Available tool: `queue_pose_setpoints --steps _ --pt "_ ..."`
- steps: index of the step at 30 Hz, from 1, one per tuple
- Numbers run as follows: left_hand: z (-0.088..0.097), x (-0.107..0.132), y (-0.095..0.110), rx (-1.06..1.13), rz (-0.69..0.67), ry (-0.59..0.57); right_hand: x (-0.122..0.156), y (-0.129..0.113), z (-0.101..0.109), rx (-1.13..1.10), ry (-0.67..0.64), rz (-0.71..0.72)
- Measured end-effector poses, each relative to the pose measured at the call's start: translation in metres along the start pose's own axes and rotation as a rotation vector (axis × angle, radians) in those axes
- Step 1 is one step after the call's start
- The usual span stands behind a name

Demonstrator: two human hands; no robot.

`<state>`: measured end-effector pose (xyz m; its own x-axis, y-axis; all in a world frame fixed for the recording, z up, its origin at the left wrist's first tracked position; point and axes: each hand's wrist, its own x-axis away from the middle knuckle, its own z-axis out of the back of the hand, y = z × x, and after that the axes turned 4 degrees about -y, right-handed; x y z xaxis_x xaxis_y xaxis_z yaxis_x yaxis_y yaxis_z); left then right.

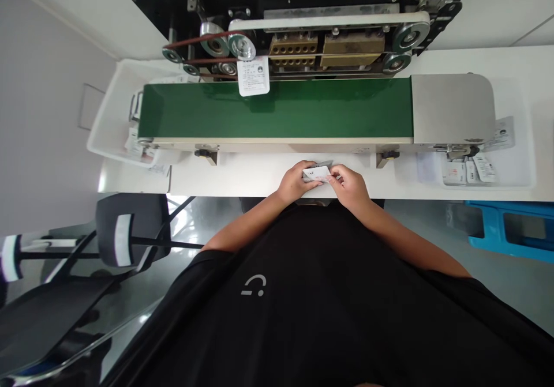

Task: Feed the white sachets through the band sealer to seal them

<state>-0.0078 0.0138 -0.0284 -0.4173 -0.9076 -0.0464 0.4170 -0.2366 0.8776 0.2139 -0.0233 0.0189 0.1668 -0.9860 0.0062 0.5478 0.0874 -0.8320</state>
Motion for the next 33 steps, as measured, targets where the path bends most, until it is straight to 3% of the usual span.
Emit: queue_pose_setpoints --steps 4,9,14,18,22,26,33 --pt "0.0 0.0 0.001 -0.018 0.018 -0.012 0.001 0.0 0.006 -0.138 0.025 -0.091" --pt "-0.002 0.001 -0.003 -0.052 -0.009 -0.003 -0.008 -0.018 0.032 -0.557 0.121 -0.153" --pt "-0.002 0.001 -0.007 -0.109 0.019 -0.012 -0.033 -0.03 0.099 -0.739 0.244 -0.171" --pt "0.0 0.0 -0.003 -0.105 0.033 -0.007 -0.061 -0.016 0.162 -0.793 0.338 -0.228" --pt "0.001 -0.001 0.001 -0.105 0.032 -0.009 -0.086 -0.001 0.2 -0.768 0.443 -0.348" --pt "0.001 -0.001 0.001 -0.116 0.027 -0.003 -0.105 0.011 0.212 -0.72 0.402 -0.354" --pt "0.0 0.0 -0.001 -0.126 0.021 -0.001 -0.135 0.016 0.205 -0.812 0.315 -0.341"
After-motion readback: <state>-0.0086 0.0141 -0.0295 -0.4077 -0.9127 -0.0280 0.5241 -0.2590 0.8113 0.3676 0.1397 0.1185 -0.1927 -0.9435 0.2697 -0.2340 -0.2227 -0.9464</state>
